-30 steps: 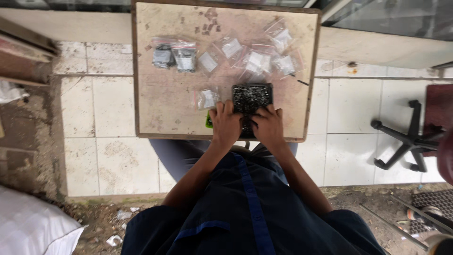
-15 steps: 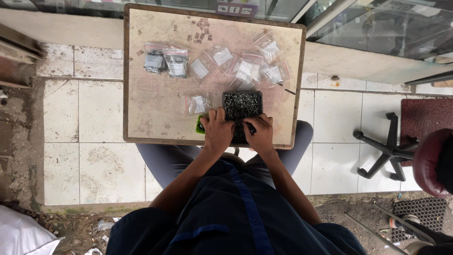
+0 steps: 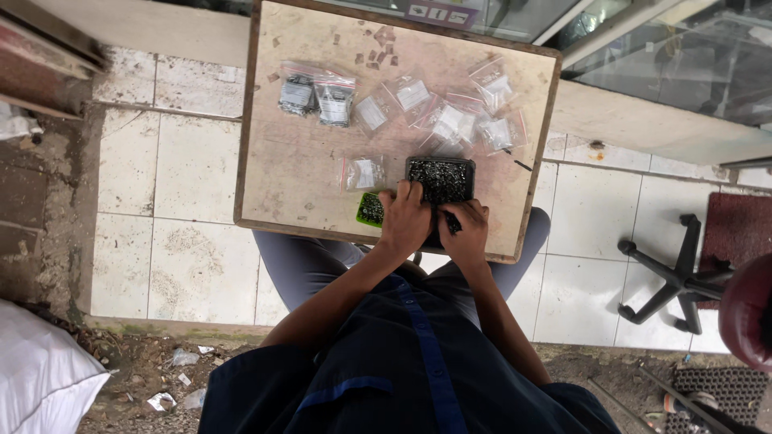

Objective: The person sits at a table and sorts small metal fasteners from a black tray into a green container using both hands. The person repeatedly picks up fasteners and places them into the container while several plastic bags of fasteners sit on the table.

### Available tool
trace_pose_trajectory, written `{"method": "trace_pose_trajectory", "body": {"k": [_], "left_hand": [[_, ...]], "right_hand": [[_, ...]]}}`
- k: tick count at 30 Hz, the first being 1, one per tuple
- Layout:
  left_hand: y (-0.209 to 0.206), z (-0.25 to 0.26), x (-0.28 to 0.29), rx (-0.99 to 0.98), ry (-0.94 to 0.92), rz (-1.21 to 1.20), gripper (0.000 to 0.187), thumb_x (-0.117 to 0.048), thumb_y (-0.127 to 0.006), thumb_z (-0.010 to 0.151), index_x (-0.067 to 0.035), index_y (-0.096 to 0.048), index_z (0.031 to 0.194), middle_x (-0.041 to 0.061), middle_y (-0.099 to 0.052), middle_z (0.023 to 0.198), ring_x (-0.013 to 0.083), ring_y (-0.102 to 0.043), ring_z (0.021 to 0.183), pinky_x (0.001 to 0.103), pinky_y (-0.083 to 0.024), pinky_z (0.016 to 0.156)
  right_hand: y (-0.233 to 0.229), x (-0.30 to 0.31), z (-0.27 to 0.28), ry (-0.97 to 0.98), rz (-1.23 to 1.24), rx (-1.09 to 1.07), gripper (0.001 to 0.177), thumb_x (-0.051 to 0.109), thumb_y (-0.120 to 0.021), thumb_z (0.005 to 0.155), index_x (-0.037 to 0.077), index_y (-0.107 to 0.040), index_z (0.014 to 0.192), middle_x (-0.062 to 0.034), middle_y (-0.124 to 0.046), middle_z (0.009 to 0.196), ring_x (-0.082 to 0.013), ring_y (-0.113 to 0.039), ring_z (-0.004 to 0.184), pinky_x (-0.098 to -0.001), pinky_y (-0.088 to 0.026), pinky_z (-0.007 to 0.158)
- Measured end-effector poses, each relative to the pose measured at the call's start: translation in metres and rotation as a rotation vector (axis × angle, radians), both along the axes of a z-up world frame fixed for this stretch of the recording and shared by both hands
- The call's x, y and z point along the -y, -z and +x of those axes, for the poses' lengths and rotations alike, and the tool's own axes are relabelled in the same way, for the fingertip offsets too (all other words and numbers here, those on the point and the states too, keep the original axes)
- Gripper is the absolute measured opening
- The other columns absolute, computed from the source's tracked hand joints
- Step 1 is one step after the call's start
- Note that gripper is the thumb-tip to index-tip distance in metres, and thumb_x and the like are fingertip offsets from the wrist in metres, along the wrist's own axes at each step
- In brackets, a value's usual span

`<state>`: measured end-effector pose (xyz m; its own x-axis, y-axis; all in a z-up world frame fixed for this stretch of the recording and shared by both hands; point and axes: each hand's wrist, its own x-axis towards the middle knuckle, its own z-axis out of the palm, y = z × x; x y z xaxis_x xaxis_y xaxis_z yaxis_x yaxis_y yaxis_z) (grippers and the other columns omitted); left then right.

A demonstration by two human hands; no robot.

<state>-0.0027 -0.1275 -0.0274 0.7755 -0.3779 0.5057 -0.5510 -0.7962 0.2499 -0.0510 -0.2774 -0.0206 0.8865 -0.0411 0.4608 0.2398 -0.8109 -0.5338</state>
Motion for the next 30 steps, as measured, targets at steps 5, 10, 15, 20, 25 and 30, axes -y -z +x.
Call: {"method": "trace_pose_trajectory", "body": {"k": [5, 10, 15, 20, 25, 30], "left_hand": [[0.011, -0.003, 0.000, 0.007, 0.006, -0.055, 0.027, -0.011, -0.076, 0.080, -0.015, -0.056, 0.062, 0.001, -0.041, 0.095, 0.0317, -0.047, 0.098, 0.051, -0.030, 0.077], [-0.003, -0.002, -0.003, 0.009, -0.004, -0.124, 0.030, -0.019, -0.078, 0.080, -0.018, -0.052, 0.066, 0.004, -0.039, 0.094, 0.0347, -0.048, 0.099, 0.050, -0.029, 0.076], [-0.024, -0.009, -0.045, -0.016, -0.024, -0.302, 0.026, -0.032, -0.077, 0.078, -0.020, -0.054, 0.070, -0.001, -0.033, 0.095, 0.0261, -0.041, 0.092, 0.043, -0.029, 0.077], [0.007, -0.020, -0.110, -0.080, -0.126, -0.220, 0.019, -0.034, -0.082, 0.070, -0.021, -0.068, 0.071, -0.002, -0.041, 0.093, 0.0260, -0.046, 0.087, 0.043, -0.030, 0.073], [-0.032, -0.022, -0.132, -0.154, -0.254, -0.158, 0.010, -0.027, -0.078, 0.087, -0.020, -0.072, 0.082, -0.001, -0.040, 0.094, 0.0245, -0.045, 0.089, 0.042, -0.031, 0.076], [-0.047, -0.018, -0.128, -0.236, -0.196, -0.399, 0.001, -0.019, -0.070, 0.100, -0.020, -0.071, 0.099, -0.001, -0.036, 0.095, 0.0222, -0.042, 0.082, 0.041, -0.039, 0.073]], "right_hand": [[-0.007, -0.003, 0.000, -0.027, 0.002, -0.004, 0.010, 0.010, -0.075, 0.099, 0.020, -0.077, 0.103, 0.0059, -0.075, 0.088, -0.0181, -0.066, 0.087, -0.0335, -0.038, 0.077], [-0.009, -0.001, 0.000, -0.027, 0.032, 0.001, 0.010, 0.011, -0.078, 0.098, 0.020, -0.078, 0.104, 0.0063, -0.077, 0.092, -0.0190, -0.069, 0.089, -0.0333, -0.041, 0.079], [-0.053, -0.015, 0.000, -0.085, 0.287, 0.078, 0.013, 0.000, -0.072, 0.104, 0.010, -0.078, 0.109, -0.0027, -0.075, 0.092, -0.0260, -0.071, 0.088, -0.0371, -0.053, 0.076], [-0.077, -0.023, -0.008, -0.118, 0.267, 0.346, 0.008, -0.001, -0.082, 0.090, 0.003, -0.079, 0.096, -0.0085, -0.077, 0.087, -0.0271, -0.070, 0.079, -0.0395, -0.056, 0.075], [-0.055, -0.045, -0.002, -0.220, 0.354, 0.516, 0.014, 0.001, -0.086, 0.082, 0.004, -0.073, 0.079, -0.0159, -0.079, 0.082, -0.0301, -0.067, 0.075, -0.0427, -0.054, 0.074], [-0.052, -0.060, 0.015, -0.423, 0.146, 0.055, 0.026, -0.010, -0.072, 0.094, 0.003, -0.080, 0.115, -0.0142, -0.077, 0.110, -0.0362, -0.073, 0.100, -0.0447, -0.060, 0.084]]}}
